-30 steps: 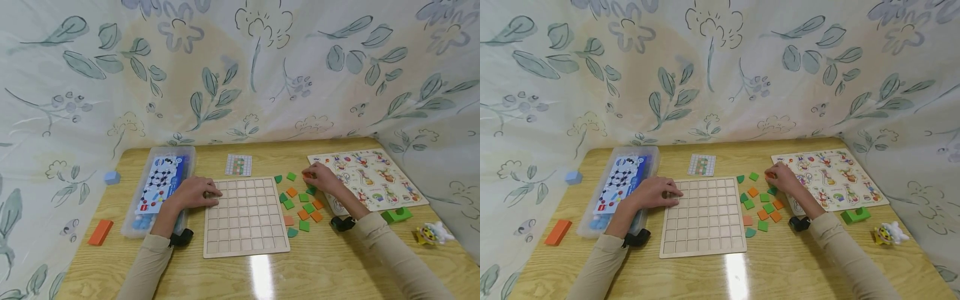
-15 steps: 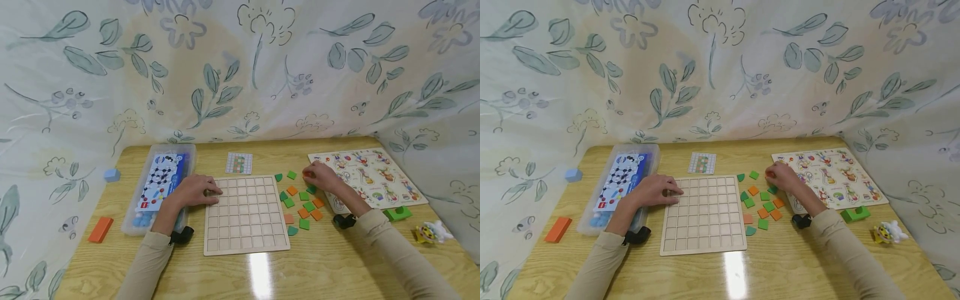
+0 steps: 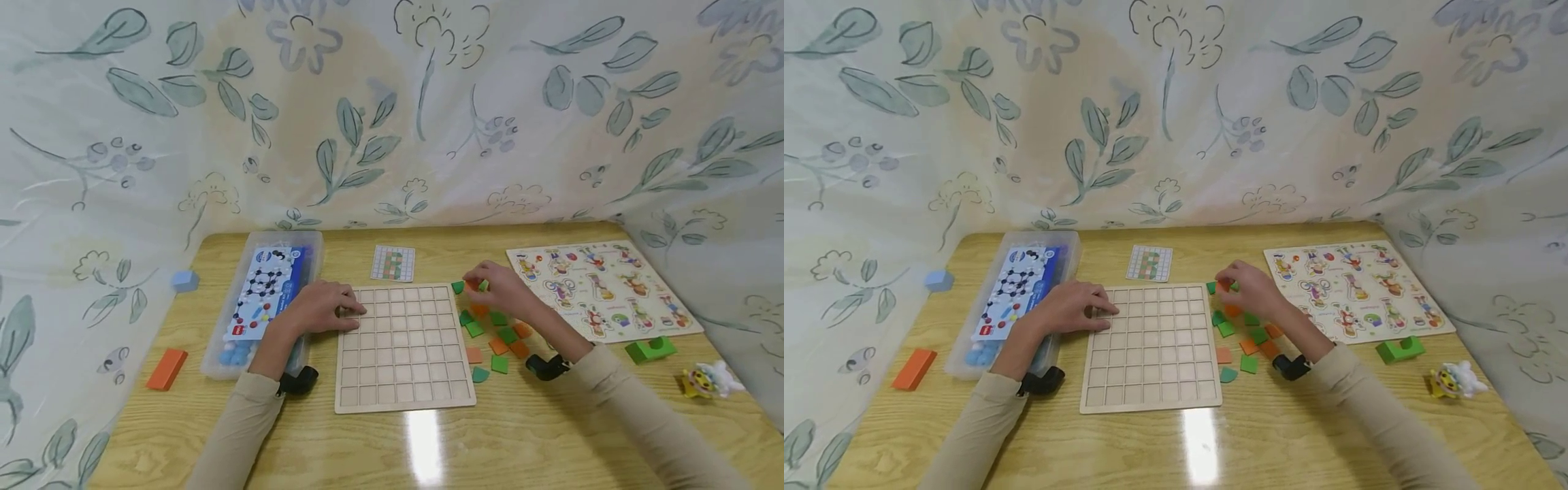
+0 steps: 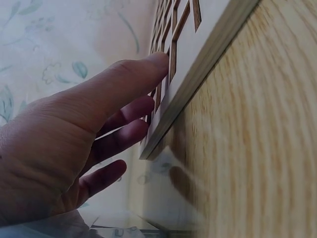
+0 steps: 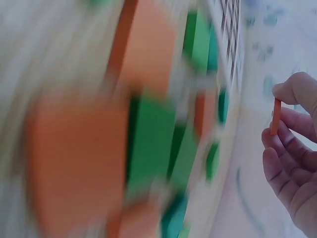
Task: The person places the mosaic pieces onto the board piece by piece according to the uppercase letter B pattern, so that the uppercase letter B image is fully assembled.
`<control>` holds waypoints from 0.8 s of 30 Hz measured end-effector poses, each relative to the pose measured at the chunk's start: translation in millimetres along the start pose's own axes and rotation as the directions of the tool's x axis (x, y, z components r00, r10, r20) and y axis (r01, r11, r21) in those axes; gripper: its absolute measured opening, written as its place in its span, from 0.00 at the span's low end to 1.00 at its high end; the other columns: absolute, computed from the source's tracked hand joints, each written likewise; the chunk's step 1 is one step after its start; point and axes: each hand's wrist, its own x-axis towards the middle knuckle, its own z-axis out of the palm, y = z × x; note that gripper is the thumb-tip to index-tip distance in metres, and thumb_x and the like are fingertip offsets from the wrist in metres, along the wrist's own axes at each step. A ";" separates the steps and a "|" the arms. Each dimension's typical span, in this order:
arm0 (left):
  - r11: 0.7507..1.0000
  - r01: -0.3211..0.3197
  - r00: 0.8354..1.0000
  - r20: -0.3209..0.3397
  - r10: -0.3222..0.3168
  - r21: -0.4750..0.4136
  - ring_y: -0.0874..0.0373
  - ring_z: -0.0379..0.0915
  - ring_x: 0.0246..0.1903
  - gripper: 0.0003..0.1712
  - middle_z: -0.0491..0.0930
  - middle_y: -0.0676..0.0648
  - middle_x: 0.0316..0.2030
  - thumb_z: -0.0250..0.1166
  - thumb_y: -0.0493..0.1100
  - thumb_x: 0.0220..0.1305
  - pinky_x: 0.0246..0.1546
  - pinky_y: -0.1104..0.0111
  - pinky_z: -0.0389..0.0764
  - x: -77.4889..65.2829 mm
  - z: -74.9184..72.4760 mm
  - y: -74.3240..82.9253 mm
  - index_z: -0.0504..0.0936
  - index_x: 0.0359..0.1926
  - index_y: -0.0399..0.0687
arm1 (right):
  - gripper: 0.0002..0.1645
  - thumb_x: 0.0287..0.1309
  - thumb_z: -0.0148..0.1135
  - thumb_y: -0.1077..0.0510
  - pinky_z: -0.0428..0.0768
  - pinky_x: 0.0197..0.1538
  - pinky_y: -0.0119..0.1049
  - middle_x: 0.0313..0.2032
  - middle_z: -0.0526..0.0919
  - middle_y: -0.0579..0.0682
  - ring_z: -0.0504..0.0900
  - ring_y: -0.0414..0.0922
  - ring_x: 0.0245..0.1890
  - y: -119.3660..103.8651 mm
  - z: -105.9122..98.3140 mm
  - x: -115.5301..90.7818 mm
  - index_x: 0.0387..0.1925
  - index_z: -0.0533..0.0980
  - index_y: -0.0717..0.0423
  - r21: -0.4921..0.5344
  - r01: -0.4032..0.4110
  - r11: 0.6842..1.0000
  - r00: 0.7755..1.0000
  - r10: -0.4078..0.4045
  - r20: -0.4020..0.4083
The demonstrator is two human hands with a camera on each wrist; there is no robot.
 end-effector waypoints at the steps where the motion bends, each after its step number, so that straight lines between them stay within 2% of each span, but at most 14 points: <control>1: 1.000 0.001 1.000 0.002 -0.001 0.002 0.68 0.68 0.31 0.16 0.80 0.61 0.39 0.65 0.61 0.60 0.35 0.71 0.67 0.1 -0.8 -0.2 0.86 0.48 0.70 | 0.13 0.57 0.66 0.61 0.75 0.34 0.34 0.37 0.80 0.54 0.79 0.48 0.33 -7.5 2.6 2.9 0.44 0.82 0.62 0.026 0.030 0.999 1.000 -0.030 0.005; 5: 1.000 0.014 1.000 0.006 -0.014 0.003 0.69 0.66 0.29 0.16 0.79 0.61 0.38 0.65 0.61 0.60 0.33 0.72 0.66 0.6 -4.2 -0.8 0.86 0.48 0.70 | 0.13 0.57 0.66 0.62 0.76 0.33 0.31 0.38 0.78 0.53 0.77 0.46 0.31 -34.9 13.8 14.6 0.44 0.82 0.62 0.100 0.144 0.985 0.988 -0.149 0.045; 9: 1.000 0.013 1.000 0.008 -0.013 -0.006 0.68 0.67 0.29 0.16 0.80 0.61 0.38 0.65 0.61 0.60 0.34 0.71 0.66 2.0 -7.5 -1.0 0.86 0.48 0.69 | 0.12 0.58 0.64 0.61 0.76 0.33 0.29 0.38 0.78 0.52 0.77 0.44 0.32 -56.0 26.9 25.7 0.44 0.81 0.61 0.166 0.190 0.968 0.973 -0.208 0.098; 15: 1.000 0.011 1.000 0.009 -0.011 -0.013 0.67 0.69 0.31 0.16 0.80 0.61 0.39 0.66 0.61 0.59 0.34 0.71 0.68 4.8 -7.3 -1.7 0.86 0.48 0.69 | 0.13 0.57 0.66 0.58 0.76 0.36 0.28 0.39 0.79 0.51 0.77 0.42 0.34 -78.7 53.0 50.1 0.44 0.82 0.59 0.115 0.283 0.952 0.948 -0.296 0.117; 19: 1.000 0.010 1.000 0.012 -0.010 -0.023 0.66 0.70 0.31 0.16 0.80 0.61 0.39 0.66 0.61 0.59 0.34 0.72 0.67 3.4 -5.0 -1.9 0.86 0.47 0.70 | 0.13 0.59 0.65 0.57 0.76 0.40 0.31 0.39 0.80 0.49 0.77 0.41 0.36 -89.4 67.2 64.8 0.45 0.82 0.57 0.082 0.312 0.946 0.936 -0.321 0.142; 24: 1.000 0.005 1.000 0.005 -0.005 -0.009 0.66 0.73 0.34 0.16 0.80 0.62 0.39 0.66 0.62 0.59 0.37 0.70 0.69 1.9 -3.1 0.0 0.86 0.48 0.70 | 0.13 0.61 0.64 0.56 0.76 0.43 0.32 0.41 0.81 0.49 0.77 0.41 0.39 -91.4 77.2 74.8 0.46 0.83 0.55 0.101 0.278 0.955 0.935 -0.293 0.199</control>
